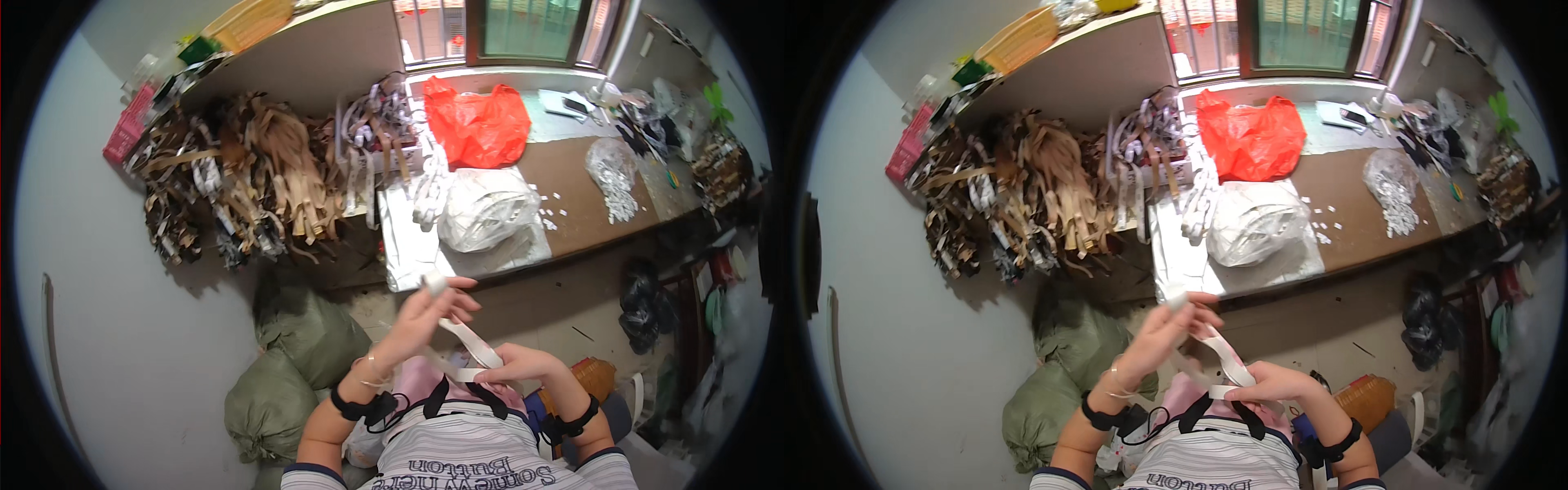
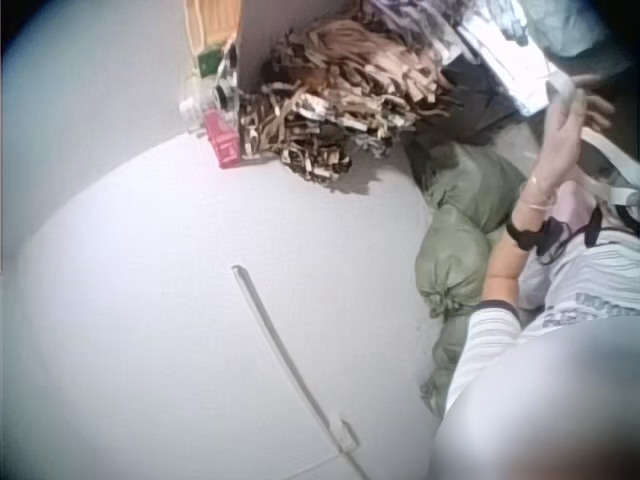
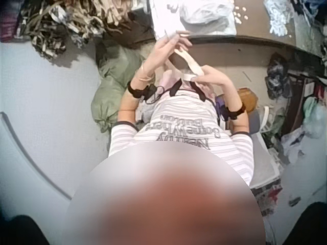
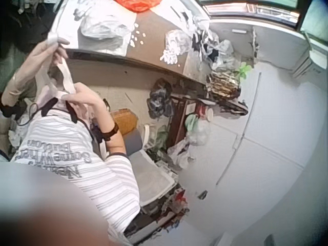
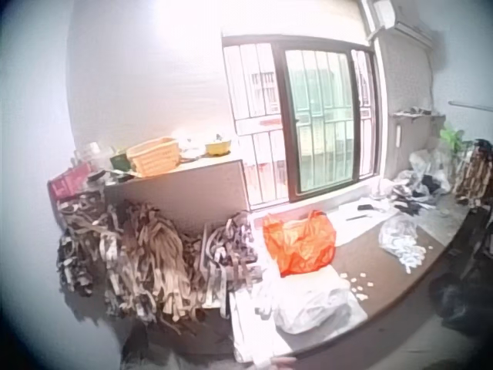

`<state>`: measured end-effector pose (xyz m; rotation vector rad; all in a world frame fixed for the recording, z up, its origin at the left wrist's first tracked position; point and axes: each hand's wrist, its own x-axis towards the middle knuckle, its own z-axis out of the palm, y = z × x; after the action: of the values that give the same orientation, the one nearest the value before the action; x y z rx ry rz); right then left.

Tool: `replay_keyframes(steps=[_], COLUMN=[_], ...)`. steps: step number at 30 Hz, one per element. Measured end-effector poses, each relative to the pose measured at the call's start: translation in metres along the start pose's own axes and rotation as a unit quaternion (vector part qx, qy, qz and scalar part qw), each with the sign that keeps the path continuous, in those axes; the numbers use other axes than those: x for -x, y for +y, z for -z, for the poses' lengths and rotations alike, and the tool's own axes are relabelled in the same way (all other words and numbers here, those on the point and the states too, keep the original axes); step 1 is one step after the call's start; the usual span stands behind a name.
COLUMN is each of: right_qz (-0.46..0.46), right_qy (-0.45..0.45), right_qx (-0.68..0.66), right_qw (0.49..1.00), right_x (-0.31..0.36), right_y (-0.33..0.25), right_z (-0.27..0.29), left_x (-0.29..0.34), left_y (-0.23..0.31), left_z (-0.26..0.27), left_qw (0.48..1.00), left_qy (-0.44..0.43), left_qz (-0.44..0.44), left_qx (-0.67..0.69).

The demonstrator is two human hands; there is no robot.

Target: The recorder is sorting and organizing white shoe components and leather scraps in a workshop.

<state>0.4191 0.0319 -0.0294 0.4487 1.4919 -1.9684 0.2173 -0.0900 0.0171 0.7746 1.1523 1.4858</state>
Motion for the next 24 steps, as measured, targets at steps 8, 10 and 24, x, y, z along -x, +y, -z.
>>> replay_keyframes(steps=[8,10,24], right_qz=[0.085,0.046,0.399], right_qy=[0.316,0.482,0.588], right_qx=[0.227,0.28,-0.035], right_qw=[0.917,0.829,0.702], right_x=[0.044,0.071,0.236], right_y=[0.102,0.093,0.073], right_z=[0.023,0.015,-0.049], left_x=[-0.019,-0.024,-0.063], left_y=[0.06,0.055,-0.012], left_z=[-0.059,-0.093,-0.243], left_qw=[0.989,0.964,0.812], left_qy=[-0.138,-0.237,-0.521], left_qz=[0.061,0.12,0.243], left_qx=[0.002,0.01,-0.102])
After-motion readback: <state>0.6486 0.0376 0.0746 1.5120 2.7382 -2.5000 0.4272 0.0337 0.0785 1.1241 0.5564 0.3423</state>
